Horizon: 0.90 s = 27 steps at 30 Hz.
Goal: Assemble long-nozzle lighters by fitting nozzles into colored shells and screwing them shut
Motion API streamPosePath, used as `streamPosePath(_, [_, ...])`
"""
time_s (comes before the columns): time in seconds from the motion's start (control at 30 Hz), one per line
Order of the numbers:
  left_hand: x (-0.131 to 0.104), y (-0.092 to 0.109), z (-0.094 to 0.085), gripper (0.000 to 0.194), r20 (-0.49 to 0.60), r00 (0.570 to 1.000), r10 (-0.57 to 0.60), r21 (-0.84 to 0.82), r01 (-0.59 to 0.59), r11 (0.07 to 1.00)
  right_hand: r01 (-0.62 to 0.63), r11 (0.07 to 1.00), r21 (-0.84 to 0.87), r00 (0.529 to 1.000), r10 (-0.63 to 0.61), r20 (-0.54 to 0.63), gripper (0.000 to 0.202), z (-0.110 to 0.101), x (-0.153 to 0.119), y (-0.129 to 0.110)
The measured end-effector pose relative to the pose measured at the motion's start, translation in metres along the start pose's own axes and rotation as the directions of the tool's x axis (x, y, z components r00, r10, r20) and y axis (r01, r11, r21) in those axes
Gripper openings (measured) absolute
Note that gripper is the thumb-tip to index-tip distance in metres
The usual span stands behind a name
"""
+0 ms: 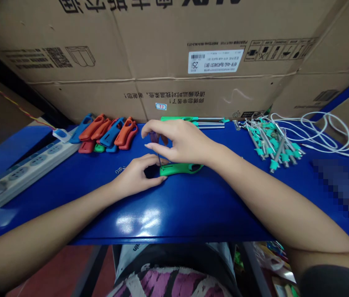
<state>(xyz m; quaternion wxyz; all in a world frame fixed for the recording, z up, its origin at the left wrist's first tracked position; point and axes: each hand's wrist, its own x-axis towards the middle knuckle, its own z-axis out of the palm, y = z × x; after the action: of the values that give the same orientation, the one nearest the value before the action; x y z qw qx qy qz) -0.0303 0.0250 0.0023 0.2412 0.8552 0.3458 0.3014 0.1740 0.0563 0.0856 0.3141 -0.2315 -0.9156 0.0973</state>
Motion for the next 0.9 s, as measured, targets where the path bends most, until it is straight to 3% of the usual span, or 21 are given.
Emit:
streamPosePath(0.23, [0.0000, -0.0012, 0.0004, 0.022, 0.002, 1.000, -0.001, 0.006, 0.001, 1.000, 0.025, 0.994, -0.103, 0.999, -0.020, 0.050, 0.028, -0.0028, -0.0013, -0.0002])
streamPosePath(0.47, [0.0001, 0.0007, 0.0000, 0.021, 0.001, 1.000, -0.015, 0.013, 0.015, 1.000, -0.003, 1.000, 0.029, 0.999, 0.002, 0.052, 0.024, -0.0081, 0.0000, -0.0013])
streamPosePath(0.7, [-0.0002, 0.0005, 0.0000, 0.019, 0.010, 1.000, -0.022, 0.001, 0.022, 1.000, 0.019, 0.985, -0.171, 0.999, -0.014, 0.029, 0.031, -0.0032, -0.0002, 0.0005])
streamPosePath(0.9, [0.0002, 0.0009, -0.0008, 0.019, 0.011, 1.000, -0.011, 0.003, 0.011, 1.000, -0.002, 1.000, -0.011, 1.000, 0.003, 0.031, 0.027, -0.0023, 0.0004, -0.0019])
